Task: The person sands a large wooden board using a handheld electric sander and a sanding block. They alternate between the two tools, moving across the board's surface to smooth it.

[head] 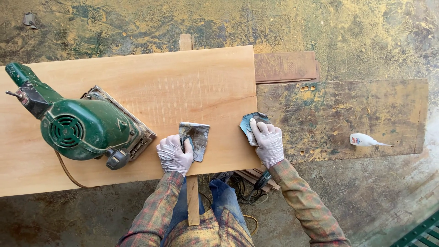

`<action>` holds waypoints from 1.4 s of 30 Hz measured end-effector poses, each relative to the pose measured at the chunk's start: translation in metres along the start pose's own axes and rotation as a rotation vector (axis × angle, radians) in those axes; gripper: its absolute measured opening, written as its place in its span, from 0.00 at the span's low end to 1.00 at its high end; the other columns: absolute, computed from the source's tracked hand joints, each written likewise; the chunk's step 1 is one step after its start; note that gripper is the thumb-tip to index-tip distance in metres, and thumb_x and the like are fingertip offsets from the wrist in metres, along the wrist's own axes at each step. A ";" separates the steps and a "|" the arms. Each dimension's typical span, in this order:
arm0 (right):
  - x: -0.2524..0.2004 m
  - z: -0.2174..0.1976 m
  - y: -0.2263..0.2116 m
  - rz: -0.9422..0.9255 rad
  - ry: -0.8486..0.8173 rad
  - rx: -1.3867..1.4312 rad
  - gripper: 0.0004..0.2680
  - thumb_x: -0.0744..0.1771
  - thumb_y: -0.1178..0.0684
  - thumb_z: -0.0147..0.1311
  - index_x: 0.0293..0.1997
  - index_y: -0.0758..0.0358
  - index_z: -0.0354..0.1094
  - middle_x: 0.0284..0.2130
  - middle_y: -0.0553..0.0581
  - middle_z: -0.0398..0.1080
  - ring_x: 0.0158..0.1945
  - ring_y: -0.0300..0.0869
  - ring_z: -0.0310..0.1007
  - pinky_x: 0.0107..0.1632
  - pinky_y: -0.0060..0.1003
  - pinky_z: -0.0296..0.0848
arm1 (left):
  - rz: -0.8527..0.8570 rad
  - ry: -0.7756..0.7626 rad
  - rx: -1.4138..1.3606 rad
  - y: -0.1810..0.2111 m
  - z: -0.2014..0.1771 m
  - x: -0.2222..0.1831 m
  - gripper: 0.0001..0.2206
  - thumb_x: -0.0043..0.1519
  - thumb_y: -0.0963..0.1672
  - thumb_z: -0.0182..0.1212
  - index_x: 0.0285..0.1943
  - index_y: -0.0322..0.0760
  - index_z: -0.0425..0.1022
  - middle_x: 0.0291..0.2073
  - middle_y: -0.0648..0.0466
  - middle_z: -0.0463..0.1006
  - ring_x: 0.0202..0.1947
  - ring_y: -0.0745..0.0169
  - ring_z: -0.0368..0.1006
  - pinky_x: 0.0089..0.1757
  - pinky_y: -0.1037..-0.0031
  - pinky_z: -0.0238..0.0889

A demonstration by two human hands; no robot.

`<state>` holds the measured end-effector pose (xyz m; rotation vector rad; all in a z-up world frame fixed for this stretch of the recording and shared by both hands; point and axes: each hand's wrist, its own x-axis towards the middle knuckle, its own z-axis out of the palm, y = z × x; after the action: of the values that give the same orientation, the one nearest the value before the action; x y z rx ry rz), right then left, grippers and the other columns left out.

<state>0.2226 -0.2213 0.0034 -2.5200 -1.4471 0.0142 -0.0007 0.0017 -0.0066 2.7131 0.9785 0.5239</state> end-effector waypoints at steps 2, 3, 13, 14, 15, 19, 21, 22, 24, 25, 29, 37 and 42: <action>-0.003 0.012 0.022 0.046 0.060 0.098 0.16 0.65 0.59 0.58 0.60 0.62 0.71 0.42 0.54 0.69 0.43 0.46 0.67 0.45 0.43 0.65 | 0.006 0.008 -0.002 0.000 0.001 0.000 0.12 0.59 0.44 0.66 0.43 0.37 0.67 0.36 0.48 0.72 0.40 0.44 0.68 0.44 0.51 0.59; -0.005 0.018 0.033 0.087 0.118 0.197 0.12 0.67 0.57 0.59 0.57 0.61 0.72 0.43 0.56 0.71 0.43 0.45 0.67 0.45 0.42 0.66 | 0.007 0.016 -0.001 0.000 0.001 -0.001 0.12 0.59 0.45 0.66 0.43 0.37 0.67 0.36 0.48 0.72 0.40 0.44 0.68 0.44 0.51 0.59; 0.022 -0.007 0.006 -0.076 0.042 0.084 0.22 0.61 0.64 0.56 0.63 0.66 0.67 0.46 0.57 0.68 0.45 0.49 0.67 0.45 0.44 0.68 | 0.012 0.021 -0.017 0.001 -0.001 0.001 0.12 0.60 0.44 0.66 0.43 0.37 0.67 0.36 0.48 0.72 0.40 0.44 0.68 0.43 0.51 0.60; 0.021 -0.008 0.011 -0.100 0.021 0.051 0.22 0.62 0.63 0.56 0.65 0.66 0.65 0.46 0.56 0.66 0.45 0.48 0.67 0.45 0.44 0.67 | 0.009 0.014 -0.017 0.001 -0.003 0.003 0.12 0.59 0.45 0.66 0.43 0.38 0.67 0.35 0.48 0.71 0.40 0.44 0.68 0.43 0.50 0.60; 0.018 -0.009 0.016 -0.124 -0.002 0.016 0.23 0.62 0.62 0.57 0.67 0.65 0.63 0.46 0.55 0.65 0.44 0.48 0.66 0.45 0.44 0.67 | 0.005 0.005 -0.019 0.003 -0.004 0.004 0.12 0.58 0.45 0.67 0.42 0.38 0.67 0.35 0.48 0.71 0.39 0.43 0.68 0.42 0.50 0.59; 0.014 0.002 0.012 -0.035 0.005 0.022 0.22 0.63 0.61 0.56 0.66 0.66 0.64 0.43 0.55 0.66 0.41 0.47 0.66 0.41 0.44 0.66 | 0.018 0.043 -0.035 0.000 -0.001 0.001 0.12 0.59 0.44 0.67 0.44 0.38 0.67 0.36 0.48 0.71 0.40 0.44 0.68 0.42 0.51 0.59; 0.010 -0.004 0.003 -0.185 0.086 0.104 0.21 0.62 0.62 0.54 0.64 0.64 0.66 0.45 0.55 0.67 0.43 0.48 0.68 0.45 0.43 0.68 | 0.021 0.027 -0.018 0.000 -0.001 0.000 0.13 0.58 0.44 0.67 0.44 0.37 0.67 0.35 0.48 0.71 0.39 0.43 0.68 0.42 0.50 0.59; 0.011 -0.010 0.002 -0.181 0.082 0.104 0.21 0.62 0.62 0.54 0.64 0.64 0.66 0.45 0.55 0.67 0.43 0.48 0.68 0.45 0.43 0.68 | 0.022 0.022 -0.020 0.000 -0.001 -0.002 0.13 0.58 0.44 0.67 0.44 0.37 0.67 0.35 0.48 0.71 0.39 0.43 0.68 0.42 0.50 0.59; 0.021 -0.021 0.002 -0.056 0.135 0.162 0.18 0.65 0.59 0.55 0.63 0.66 0.67 0.43 0.56 0.67 0.41 0.50 0.67 0.43 0.45 0.67 | 0.028 0.061 -0.023 0.000 0.001 -0.002 0.13 0.59 0.44 0.67 0.45 0.38 0.67 0.37 0.48 0.72 0.41 0.44 0.68 0.43 0.51 0.59; 0.010 -0.017 -0.002 -0.055 0.137 0.164 0.18 0.65 0.59 0.55 0.63 0.66 0.67 0.43 0.56 0.67 0.41 0.50 0.67 0.43 0.45 0.67 | 0.030 0.061 -0.021 0.000 0.000 -0.001 0.13 0.59 0.44 0.67 0.45 0.38 0.67 0.37 0.48 0.72 0.41 0.44 0.68 0.43 0.51 0.59; -0.018 -0.020 -0.009 -0.094 0.055 0.193 0.18 0.64 0.61 0.54 0.62 0.68 0.68 0.49 0.60 0.68 0.42 0.51 0.69 0.44 0.46 0.70 | 0.001 0.006 -0.019 0.000 -0.002 0.001 0.13 0.58 0.44 0.67 0.43 0.38 0.67 0.35 0.48 0.72 0.40 0.44 0.68 0.43 0.51 0.59; -0.034 0.000 0.002 0.053 0.159 0.299 0.18 0.62 0.63 0.57 0.60 0.68 0.69 0.55 0.64 0.73 0.41 0.54 0.70 0.45 0.47 0.72 | -0.010 -0.041 -0.016 -0.001 -0.001 0.000 0.12 0.59 0.45 0.67 0.43 0.37 0.66 0.34 0.48 0.72 0.39 0.44 0.68 0.42 0.51 0.59; -0.026 -0.033 0.020 0.246 0.389 0.446 0.15 0.70 0.67 0.55 0.65 0.60 0.69 0.58 0.56 0.72 0.56 0.48 0.72 0.58 0.44 0.74 | 0.019 0.018 0.000 0.001 -0.001 -0.001 0.12 0.59 0.44 0.66 0.45 0.37 0.67 0.36 0.48 0.72 0.41 0.44 0.68 0.43 0.52 0.59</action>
<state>0.2302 -0.2593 0.0282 -2.1620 -0.8668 -0.0952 -0.0014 0.0008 -0.0056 2.7250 0.9583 0.5520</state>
